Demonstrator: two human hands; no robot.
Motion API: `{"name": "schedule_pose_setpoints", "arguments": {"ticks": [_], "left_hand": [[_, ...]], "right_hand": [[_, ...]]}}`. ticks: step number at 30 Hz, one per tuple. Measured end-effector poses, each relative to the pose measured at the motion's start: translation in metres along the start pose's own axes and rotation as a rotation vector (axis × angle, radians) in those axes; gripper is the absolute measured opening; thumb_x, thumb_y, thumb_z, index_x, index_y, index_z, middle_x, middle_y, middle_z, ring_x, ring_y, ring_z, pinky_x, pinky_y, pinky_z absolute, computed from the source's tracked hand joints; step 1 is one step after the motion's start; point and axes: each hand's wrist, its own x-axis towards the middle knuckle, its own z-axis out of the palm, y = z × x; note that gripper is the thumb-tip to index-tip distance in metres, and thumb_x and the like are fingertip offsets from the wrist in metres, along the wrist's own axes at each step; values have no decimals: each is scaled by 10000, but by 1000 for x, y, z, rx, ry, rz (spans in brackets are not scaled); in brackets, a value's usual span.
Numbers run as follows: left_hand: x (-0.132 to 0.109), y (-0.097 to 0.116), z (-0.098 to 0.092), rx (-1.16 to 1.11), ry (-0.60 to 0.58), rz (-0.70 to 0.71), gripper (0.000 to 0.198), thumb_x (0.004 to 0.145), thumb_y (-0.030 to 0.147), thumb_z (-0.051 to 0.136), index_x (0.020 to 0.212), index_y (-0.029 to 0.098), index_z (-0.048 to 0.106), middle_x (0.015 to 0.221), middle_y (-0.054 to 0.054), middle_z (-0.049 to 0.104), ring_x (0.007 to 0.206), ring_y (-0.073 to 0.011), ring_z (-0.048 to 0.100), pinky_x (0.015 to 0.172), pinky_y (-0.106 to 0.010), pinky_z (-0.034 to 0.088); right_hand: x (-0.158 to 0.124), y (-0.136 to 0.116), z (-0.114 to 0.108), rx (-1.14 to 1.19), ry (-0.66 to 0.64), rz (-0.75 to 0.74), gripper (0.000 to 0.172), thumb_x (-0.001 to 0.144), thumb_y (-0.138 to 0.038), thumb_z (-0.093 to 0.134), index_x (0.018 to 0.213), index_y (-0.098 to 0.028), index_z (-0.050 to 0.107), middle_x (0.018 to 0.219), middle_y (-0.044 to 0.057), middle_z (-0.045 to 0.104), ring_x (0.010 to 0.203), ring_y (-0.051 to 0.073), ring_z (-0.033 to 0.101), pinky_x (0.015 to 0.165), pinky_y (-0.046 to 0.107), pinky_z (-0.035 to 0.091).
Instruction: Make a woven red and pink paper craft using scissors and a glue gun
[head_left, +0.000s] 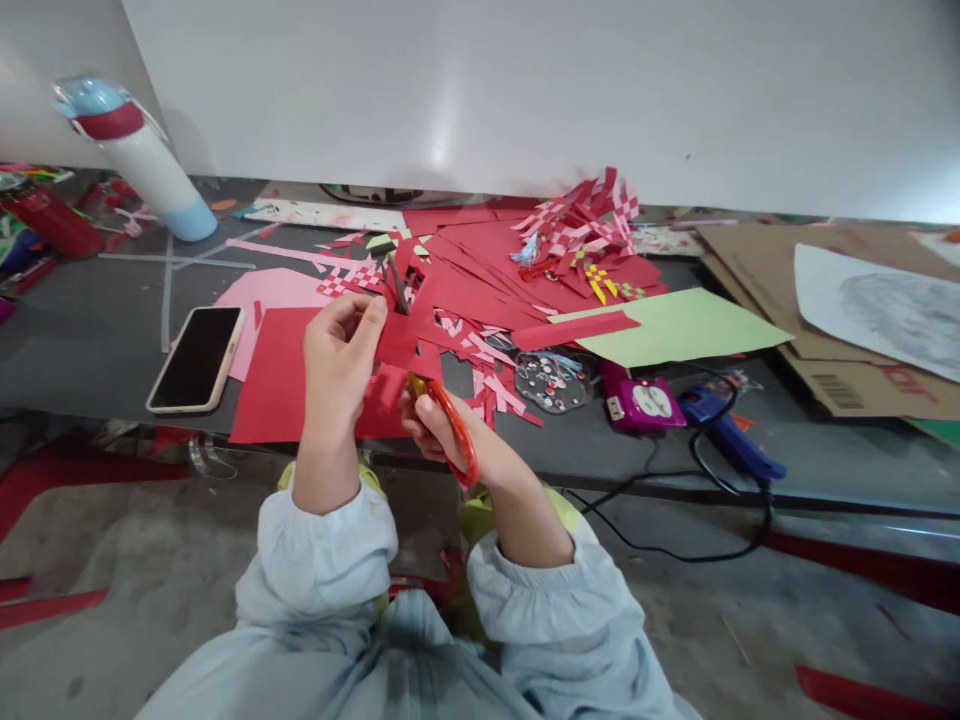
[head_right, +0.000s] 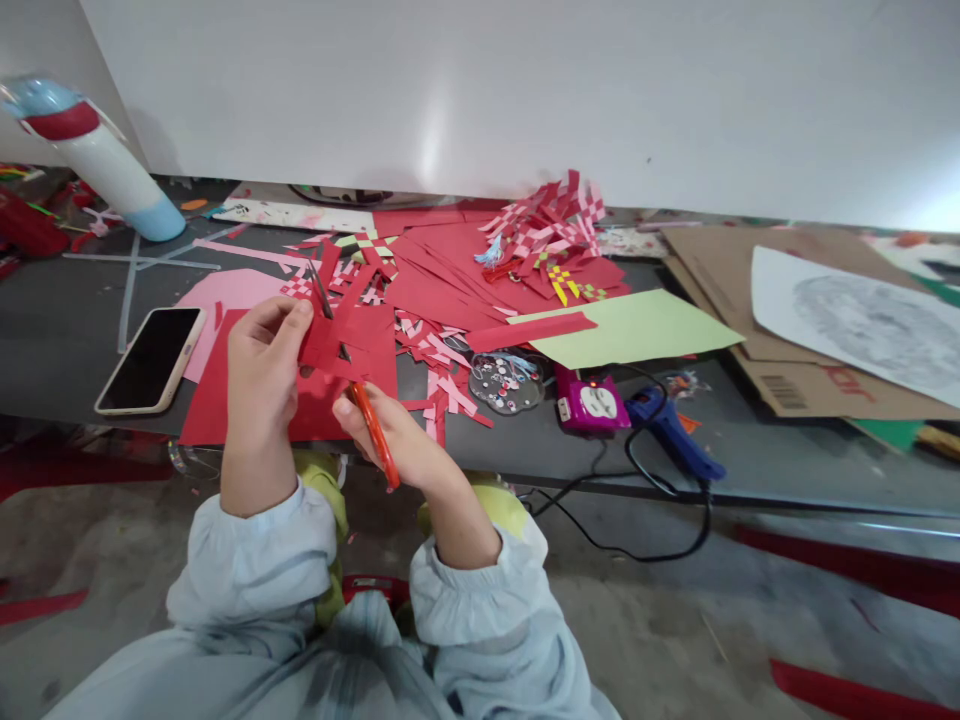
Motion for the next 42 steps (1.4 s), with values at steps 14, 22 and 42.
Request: {"name": "schedule_pose_setpoints", "arguments": {"ticks": [14, 22, 42], "left_hand": [[-2, 7, -2, 201, -46, 117, 149, 825, 308, 641, 725, 198, 644, 619, 33, 588, 519, -74, 449, 518, -213, 411], [-1, 6, -3, 212, -43, 117, 151, 826, 300, 635, 720, 192, 635, 616, 34, 574, 515, -73, 442, 516, -215, 399], [-1, 6, -4, 238, -23, 141, 155, 820, 304, 644, 715, 189, 650, 628, 22, 602, 557, -84, 494, 515, -209, 393]], "right_hand": [[3, 4, -1, 16, 19, 55, 450, 892, -648, 461, 789, -216, 386, 623, -75, 329, 460, 28, 305, 397, 176, 243], [5, 6, -2, 46, 3, 67, 457, 866, -672, 484, 777, -234, 388, 606, -70, 304, 437, 50, 295, 372, 207, 236], [3, 3, -2, 104, 2, 82, 476, 856, -689, 484, 825, -221, 406, 623, -86, 326, 459, 33, 283, 405, 182, 257]]}}
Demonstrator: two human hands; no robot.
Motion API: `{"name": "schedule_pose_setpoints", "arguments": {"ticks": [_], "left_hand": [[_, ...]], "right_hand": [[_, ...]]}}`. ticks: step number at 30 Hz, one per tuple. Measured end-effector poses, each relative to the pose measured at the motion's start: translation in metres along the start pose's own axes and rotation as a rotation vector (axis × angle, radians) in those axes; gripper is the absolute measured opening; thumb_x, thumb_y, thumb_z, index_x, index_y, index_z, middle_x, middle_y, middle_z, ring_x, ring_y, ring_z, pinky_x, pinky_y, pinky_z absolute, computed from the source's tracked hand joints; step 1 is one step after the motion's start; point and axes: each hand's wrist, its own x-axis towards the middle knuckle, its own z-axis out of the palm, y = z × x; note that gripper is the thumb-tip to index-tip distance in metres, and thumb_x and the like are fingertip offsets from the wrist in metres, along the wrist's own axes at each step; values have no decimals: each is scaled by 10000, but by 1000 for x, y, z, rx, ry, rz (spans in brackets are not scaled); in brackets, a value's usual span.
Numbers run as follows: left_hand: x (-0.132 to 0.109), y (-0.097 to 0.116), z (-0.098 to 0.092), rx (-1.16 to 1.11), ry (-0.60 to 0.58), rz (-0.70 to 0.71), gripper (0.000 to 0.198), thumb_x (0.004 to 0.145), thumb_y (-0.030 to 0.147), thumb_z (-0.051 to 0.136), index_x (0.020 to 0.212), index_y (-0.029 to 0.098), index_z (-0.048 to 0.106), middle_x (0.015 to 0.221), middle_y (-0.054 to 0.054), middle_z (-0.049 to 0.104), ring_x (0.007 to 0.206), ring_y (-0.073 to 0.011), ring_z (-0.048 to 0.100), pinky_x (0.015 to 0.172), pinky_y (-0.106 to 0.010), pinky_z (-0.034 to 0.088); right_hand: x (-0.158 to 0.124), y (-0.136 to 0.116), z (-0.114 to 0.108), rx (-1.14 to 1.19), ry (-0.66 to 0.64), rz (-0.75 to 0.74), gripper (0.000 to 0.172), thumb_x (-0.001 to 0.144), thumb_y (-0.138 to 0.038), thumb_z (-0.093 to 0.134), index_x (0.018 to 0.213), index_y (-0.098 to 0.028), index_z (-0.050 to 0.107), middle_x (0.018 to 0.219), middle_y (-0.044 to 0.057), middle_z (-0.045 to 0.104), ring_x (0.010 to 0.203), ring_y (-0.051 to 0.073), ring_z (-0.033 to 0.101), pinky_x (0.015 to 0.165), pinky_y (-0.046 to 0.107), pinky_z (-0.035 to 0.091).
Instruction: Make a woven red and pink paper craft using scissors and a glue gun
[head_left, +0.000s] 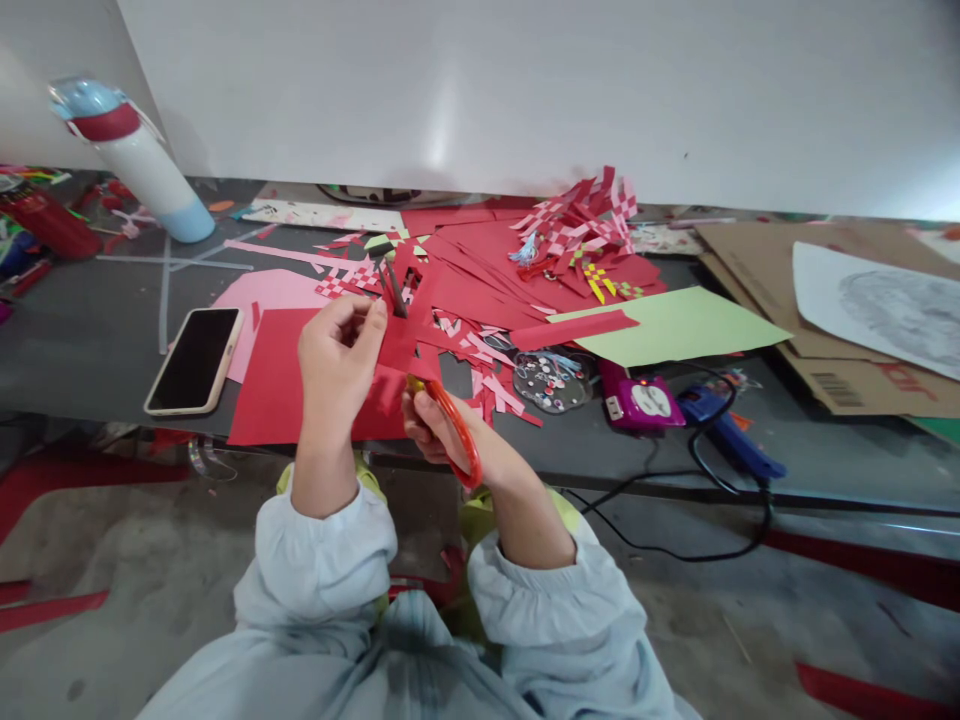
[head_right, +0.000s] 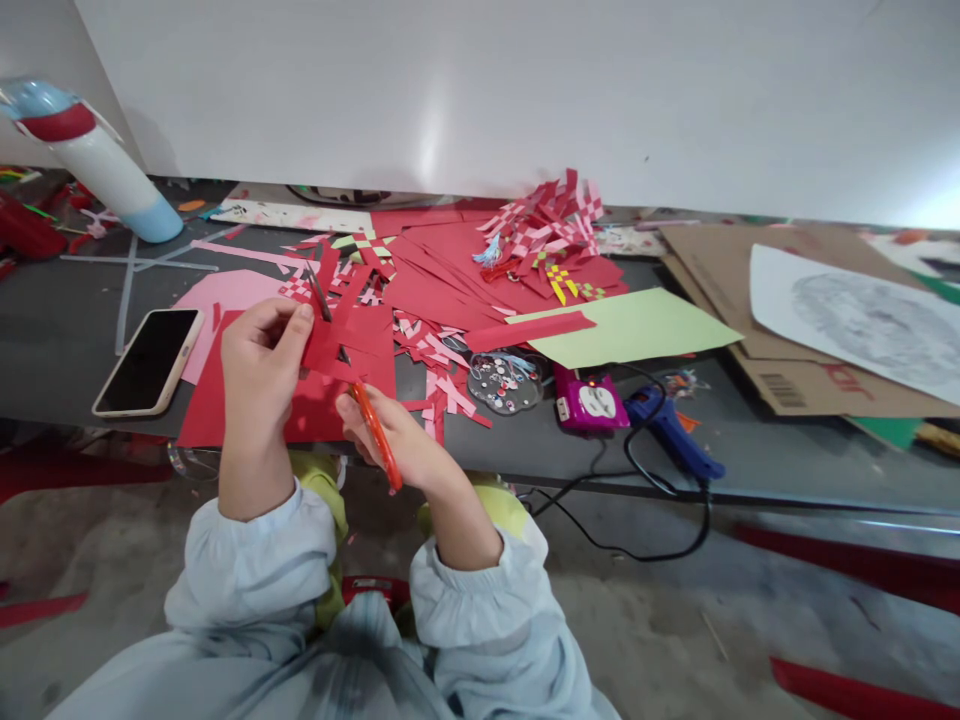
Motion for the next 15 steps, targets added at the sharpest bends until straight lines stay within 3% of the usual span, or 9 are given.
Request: {"name": "schedule_pose_setpoints", "arguments": {"ticks": [15], "left_hand": [[-1, 3, -1, 12, -17, -16, 168, 826, 313, 631, 703, 198, 618, 614, 29, 559, 540, -86, 456, 516, -221, 390]], "right_hand": [[-5, -7, 1, -30, 20, 48, 471, 836, -696, 508, 831, -235, 408, 656, -62, 310, 496, 70, 275, 427, 238, 192]]}}
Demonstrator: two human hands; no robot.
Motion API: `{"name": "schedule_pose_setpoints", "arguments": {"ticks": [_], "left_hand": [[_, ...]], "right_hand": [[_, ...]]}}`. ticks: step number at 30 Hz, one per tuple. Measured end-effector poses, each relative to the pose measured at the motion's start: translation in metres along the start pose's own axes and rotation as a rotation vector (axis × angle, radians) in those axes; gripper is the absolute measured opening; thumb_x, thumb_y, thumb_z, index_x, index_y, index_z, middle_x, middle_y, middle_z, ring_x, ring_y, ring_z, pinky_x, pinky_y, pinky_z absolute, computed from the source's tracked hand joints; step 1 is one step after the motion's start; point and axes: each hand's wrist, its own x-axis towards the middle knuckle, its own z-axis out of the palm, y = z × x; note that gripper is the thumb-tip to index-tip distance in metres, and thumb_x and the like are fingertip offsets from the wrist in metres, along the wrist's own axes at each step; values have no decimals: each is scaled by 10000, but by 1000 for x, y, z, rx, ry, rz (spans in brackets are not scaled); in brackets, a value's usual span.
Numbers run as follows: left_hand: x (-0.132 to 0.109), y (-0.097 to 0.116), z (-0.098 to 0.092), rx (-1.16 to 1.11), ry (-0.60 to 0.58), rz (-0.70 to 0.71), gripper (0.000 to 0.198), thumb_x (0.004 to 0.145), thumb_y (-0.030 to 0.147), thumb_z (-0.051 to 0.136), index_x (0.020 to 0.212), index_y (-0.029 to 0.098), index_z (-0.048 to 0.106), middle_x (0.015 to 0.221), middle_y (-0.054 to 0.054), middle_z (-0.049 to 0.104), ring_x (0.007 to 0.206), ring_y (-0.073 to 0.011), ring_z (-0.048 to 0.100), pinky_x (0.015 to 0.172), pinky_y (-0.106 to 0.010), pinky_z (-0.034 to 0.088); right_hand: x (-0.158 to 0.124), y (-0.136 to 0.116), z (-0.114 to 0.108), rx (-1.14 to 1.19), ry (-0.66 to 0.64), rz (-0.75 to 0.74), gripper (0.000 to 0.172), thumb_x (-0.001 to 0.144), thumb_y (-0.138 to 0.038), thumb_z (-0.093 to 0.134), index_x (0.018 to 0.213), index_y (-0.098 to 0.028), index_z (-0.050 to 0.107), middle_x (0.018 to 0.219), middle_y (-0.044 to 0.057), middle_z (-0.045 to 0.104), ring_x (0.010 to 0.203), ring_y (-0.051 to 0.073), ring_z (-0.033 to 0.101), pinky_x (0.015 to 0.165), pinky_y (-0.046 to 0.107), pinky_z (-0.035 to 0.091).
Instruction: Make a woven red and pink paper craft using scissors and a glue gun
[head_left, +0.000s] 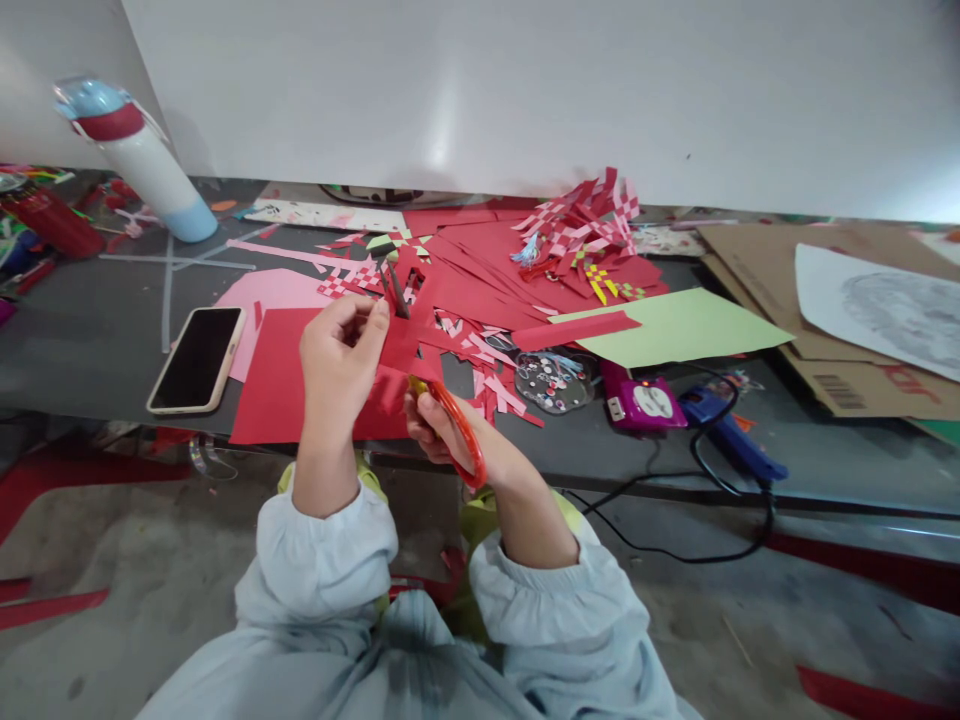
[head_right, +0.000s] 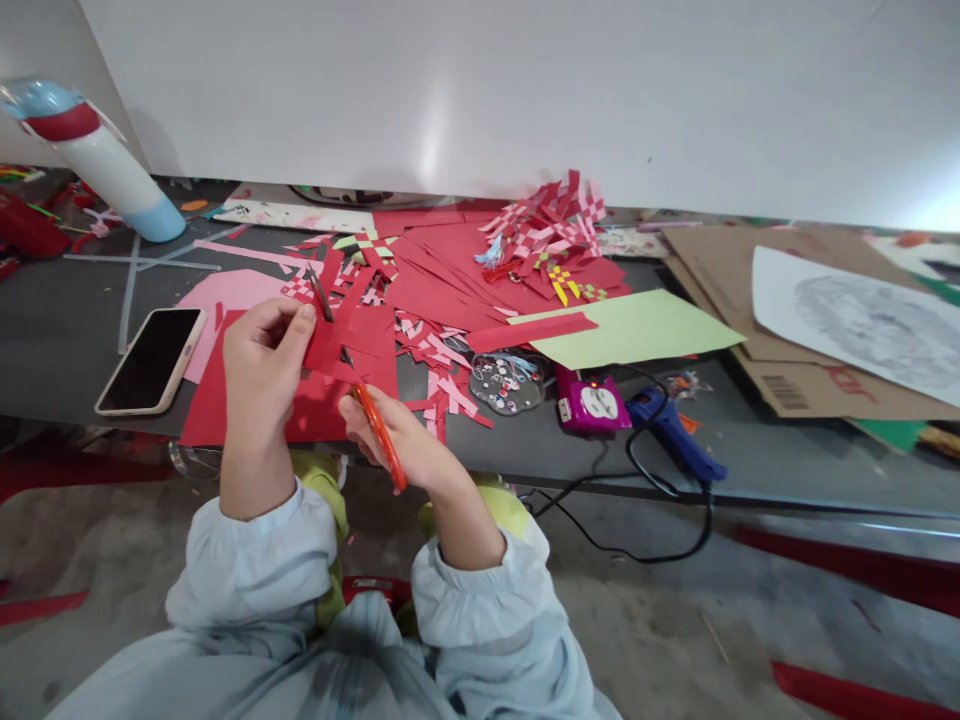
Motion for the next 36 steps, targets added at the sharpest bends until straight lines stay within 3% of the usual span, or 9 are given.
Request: {"name": "schedule_pose_setpoints", "arguments": {"ticks": [10, 24, 36], "left_hand": [[0, 0, 0, -7, -12, -12, 160, 828, 318, 628, 717, 204, 621, 612, 31, 548, 526, -88, 437, 504, -229, 391], [-1, 0, 2, 34, -32, -24, 186, 839, 323, 606, 694, 209, 585, 621, 26, 551, 548, -94, 457, 509, -228, 402], [-1, -1, 1, 39, -39, -15, 196, 847, 343, 605, 703, 212, 582, 625, 23, 551, 565, -104, 487, 535, -238, 419]], "right_hand": [[2, 2, 1, 129, -10, 57, 500, 801, -712, 547, 838, -236, 401, 626, -76, 312, 465, 52, 245, 427, 223, 181], [3, 7, 4, 93, 2, 57, 521, 794, -767, 487, 902, -257, 453, 599, -70, 286, 445, 68, 221, 405, 229, 172], [2, 7, 3, -52, 50, -5, 506, 853, -740, 407, 816, -236, 421, 568, -53, 440, 405, 75, 393, 351, 213, 277]]}}
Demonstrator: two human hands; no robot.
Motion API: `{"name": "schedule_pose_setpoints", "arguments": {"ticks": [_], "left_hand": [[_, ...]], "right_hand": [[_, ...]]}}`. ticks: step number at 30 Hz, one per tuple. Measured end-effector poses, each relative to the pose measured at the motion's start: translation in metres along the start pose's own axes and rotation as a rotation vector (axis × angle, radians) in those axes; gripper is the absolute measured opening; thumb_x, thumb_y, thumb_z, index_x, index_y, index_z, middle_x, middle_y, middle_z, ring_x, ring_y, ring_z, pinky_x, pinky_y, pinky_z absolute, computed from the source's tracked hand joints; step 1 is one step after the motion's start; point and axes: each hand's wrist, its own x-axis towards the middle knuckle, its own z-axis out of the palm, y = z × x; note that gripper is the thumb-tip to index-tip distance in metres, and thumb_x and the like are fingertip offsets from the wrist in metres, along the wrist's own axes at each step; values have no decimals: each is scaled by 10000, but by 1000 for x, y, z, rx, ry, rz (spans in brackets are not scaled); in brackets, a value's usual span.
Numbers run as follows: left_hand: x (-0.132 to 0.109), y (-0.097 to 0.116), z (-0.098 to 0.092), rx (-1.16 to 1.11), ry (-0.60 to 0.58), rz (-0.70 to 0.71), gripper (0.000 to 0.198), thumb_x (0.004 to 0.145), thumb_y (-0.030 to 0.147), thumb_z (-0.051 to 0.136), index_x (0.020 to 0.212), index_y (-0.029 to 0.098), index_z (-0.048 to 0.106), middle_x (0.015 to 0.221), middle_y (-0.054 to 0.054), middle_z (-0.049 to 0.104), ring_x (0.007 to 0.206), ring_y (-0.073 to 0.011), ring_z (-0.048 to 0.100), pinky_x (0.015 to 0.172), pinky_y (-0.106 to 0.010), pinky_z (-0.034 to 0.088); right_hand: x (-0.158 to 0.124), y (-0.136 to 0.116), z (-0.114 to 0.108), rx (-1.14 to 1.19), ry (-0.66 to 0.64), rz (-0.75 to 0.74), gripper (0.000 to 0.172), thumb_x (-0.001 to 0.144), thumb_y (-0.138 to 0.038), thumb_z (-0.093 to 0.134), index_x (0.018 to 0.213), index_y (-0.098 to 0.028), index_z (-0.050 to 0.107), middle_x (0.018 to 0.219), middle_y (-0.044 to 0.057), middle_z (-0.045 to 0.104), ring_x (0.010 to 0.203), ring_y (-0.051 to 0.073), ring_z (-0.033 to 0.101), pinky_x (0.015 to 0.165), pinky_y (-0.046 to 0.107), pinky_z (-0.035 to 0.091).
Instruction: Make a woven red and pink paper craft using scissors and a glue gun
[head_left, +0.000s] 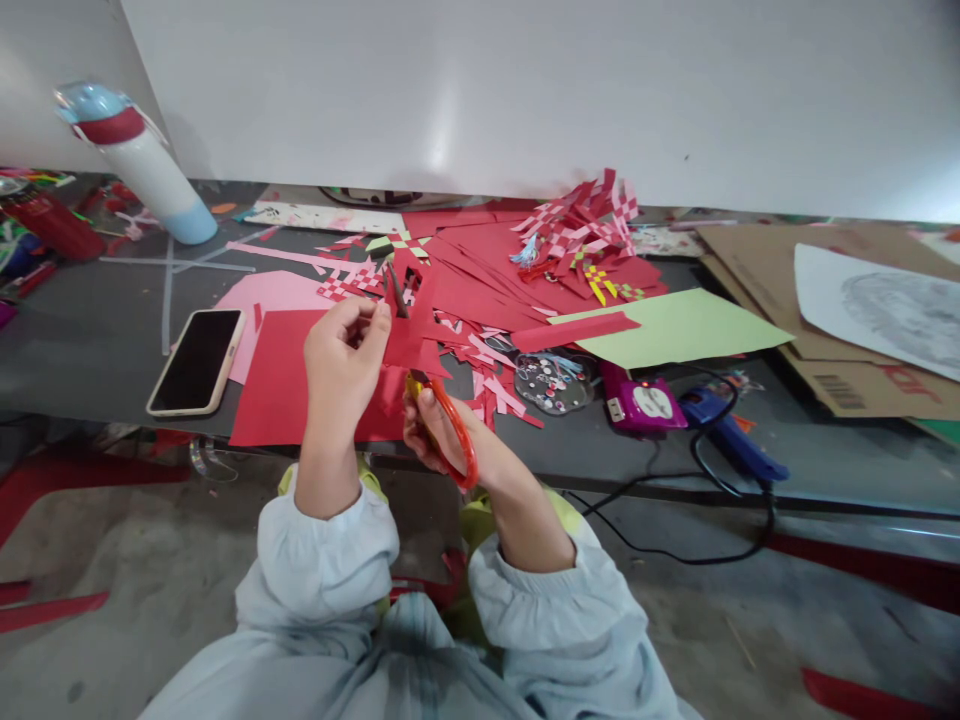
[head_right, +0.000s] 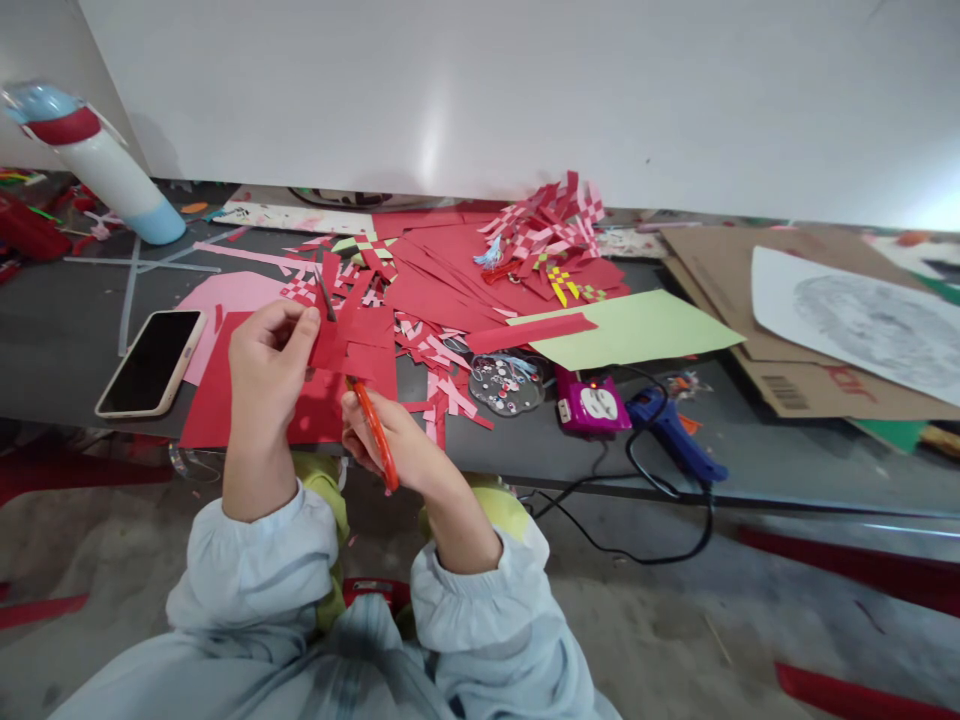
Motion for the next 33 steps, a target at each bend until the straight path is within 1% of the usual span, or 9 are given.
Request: {"name": "schedule_pose_setpoints", "arguments": {"ticks": [4, 13, 19, 23, 28, 31, 33], "left_hand": [[0, 1, 0, 9, 2, -11, 199, 848, 343, 606, 700, 213, 582, 616, 26, 540, 560, -103, 482, 532, -233, 421], [0, -1, 1, -4, 5, -6, 205, 849, 344, 610, 697, 209, 581, 616, 31, 540, 554, -98, 469, 543, -240, 415], [0, 0, 2, 0, -11, -23, 205, 838, 346, 618, 691, 205, 589, 604, 33, 530, 544, -96, 460, 517, -238, 398], [-1, -2, 3, -38, 15, -57, 211, 844, 391, 624, 753, 201, 624, 608, 32, 533, 520, -91, 464, 478, -221, 407], [0, -8, 5, -97, 76, -119, 272, 855, 482, 617, 849, 212, 650, 557, 55, 490, 420, -70, 411, 383, -192, 362], [1, -12, 4, -86, 97, -91, 276, 867, 484, 607, 855, 213, 661, 563, 52, 502, 423, -66, 405, 396, -191, 356], [1, -13, 3, -59, 99, -45, 269, 878, 465, 599, 840, 209, 673, 587, 43, 525, 470, -72, 438, 443, -195, 383]], "right_hand": [[-1, -1, 0, -55, -3, -16, 494, 885, -712, 373, 808, -226, 415, 553, -65, 481, 378, 69, 451, 335, 195, 334], [-6, -7, 1, -112, -9, 4, 513, 891, -710, 360, 806, -210, 444, 523, -65, 519, 352, 71, 502, 295, 151, 345], [-3, -2, 0, -25, -48, 4, 520, 870, -729, 382, 890, -213, 445, 503, -63, 536, 361, 125, 568, 296, 190, 400], [-1, -4, 1, 26, 20, 41, 548, 828, -760, 425, 891, -217, 450, 506, -77, 533, 354, 109, 565, 279, 163, 379], [5, -9, 2, 145, 144, 108, 626, 745, -837, 441, 792, -213, 436, 467, -89, 495, 293, 73, 488, 248, 143, 318], [9, -12, 1, 268, 208, 82, 673, 672, -875, 481, 798, -216, 442, 463, -87, 500, 269, 67, 449, 231, 149, 277], [11, -15, -1, 359, 251, 29, 661, 658, -857, 531, 788, -214, 447, 471, -75, 529, 259, 58, 423, 231, 151, 260]]}}
